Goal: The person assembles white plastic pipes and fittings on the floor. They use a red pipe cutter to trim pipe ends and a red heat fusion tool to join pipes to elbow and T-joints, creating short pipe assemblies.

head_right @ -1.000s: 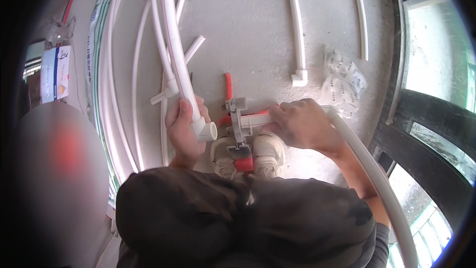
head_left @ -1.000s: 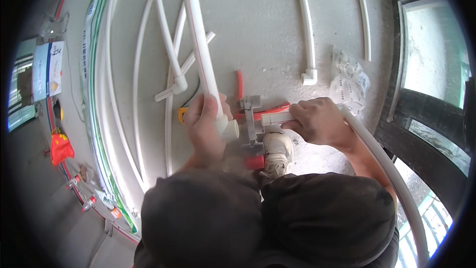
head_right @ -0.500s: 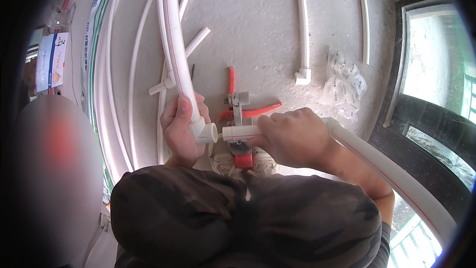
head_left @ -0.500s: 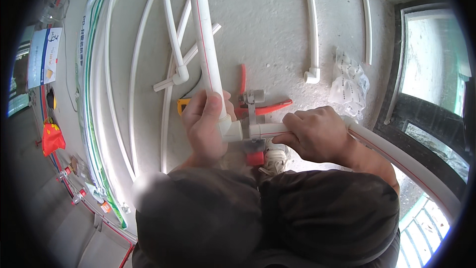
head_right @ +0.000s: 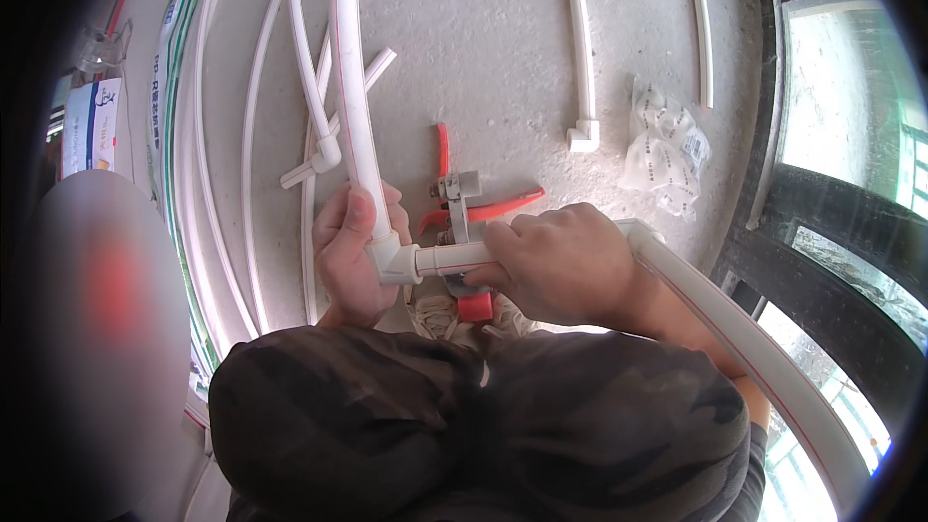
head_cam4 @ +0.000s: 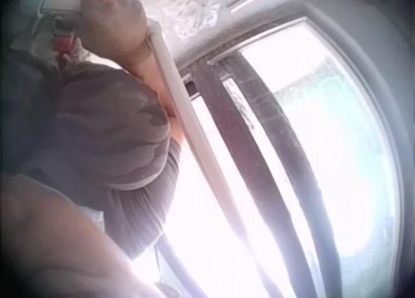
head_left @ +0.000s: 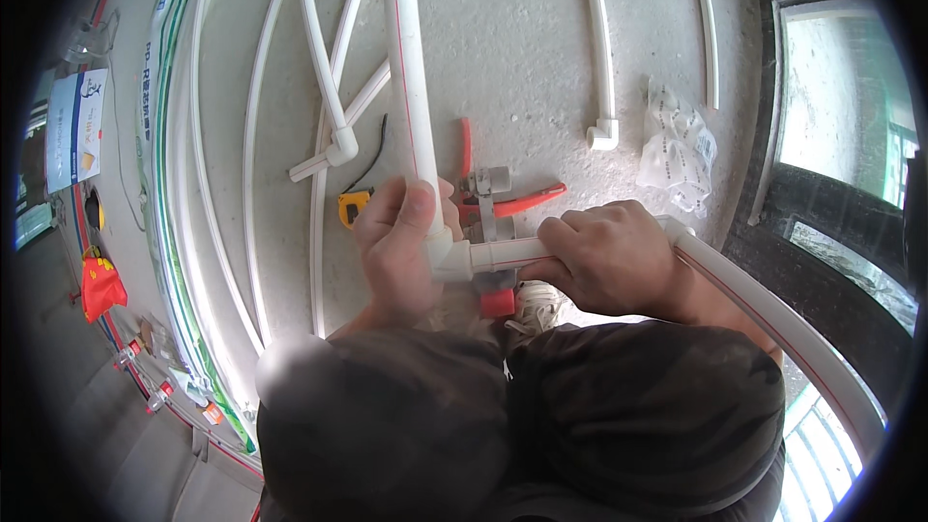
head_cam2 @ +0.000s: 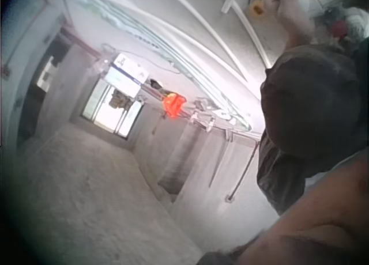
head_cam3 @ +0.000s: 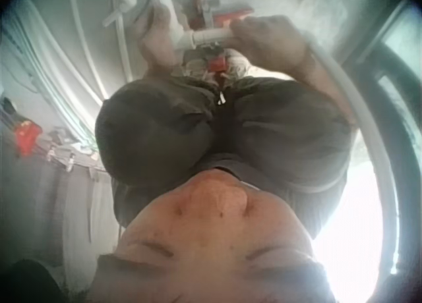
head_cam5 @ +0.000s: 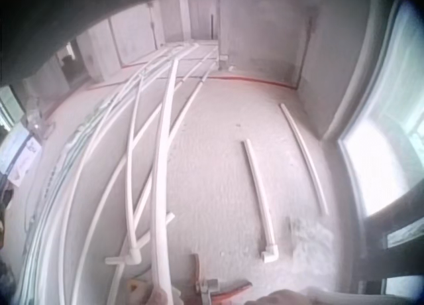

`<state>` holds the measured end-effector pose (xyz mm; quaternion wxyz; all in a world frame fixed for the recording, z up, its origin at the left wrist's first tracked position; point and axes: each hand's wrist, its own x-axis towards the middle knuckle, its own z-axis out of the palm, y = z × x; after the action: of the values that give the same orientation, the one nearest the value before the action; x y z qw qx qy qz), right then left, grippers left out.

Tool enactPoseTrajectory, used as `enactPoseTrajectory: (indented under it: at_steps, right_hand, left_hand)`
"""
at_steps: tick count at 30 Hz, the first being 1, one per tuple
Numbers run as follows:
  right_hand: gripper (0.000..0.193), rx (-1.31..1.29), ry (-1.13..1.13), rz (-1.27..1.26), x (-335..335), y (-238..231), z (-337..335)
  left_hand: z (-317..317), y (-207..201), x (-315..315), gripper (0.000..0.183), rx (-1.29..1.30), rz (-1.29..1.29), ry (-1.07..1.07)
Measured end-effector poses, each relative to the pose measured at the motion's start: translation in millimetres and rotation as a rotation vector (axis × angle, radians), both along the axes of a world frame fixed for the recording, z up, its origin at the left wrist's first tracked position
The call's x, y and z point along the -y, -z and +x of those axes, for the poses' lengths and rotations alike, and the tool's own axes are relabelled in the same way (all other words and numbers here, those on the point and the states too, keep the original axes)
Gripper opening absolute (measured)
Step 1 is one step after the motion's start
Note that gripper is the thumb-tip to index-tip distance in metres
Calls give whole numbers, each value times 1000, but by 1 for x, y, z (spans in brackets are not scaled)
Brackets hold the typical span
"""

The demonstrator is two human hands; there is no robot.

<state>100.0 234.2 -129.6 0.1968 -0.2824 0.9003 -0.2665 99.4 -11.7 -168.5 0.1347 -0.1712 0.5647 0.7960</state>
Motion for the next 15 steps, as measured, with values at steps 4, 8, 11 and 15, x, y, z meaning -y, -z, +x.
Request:
enactPoseTrajectory:
  at_steps: [4, 8, 11, 15]
  right_hand:
    - [43, 15, -17, 22, 3, -4, -1]
    - [44, -37, -34, 45, 5, 0, 1]
    - [44, -50, -36, 25, 6, 4, 3]
    - [44, -48, -35, 20, 7, 6, 2]
  left_hand:
    - [1, -3, -1, 42, 16, -15, -19]
    - [-1, 0, -1, 42, 22, 2, -1]
    - [0, -1, -1, 42, 33, -11, -3]
    - [0, -1, -2, 41, 46, -52, -10]
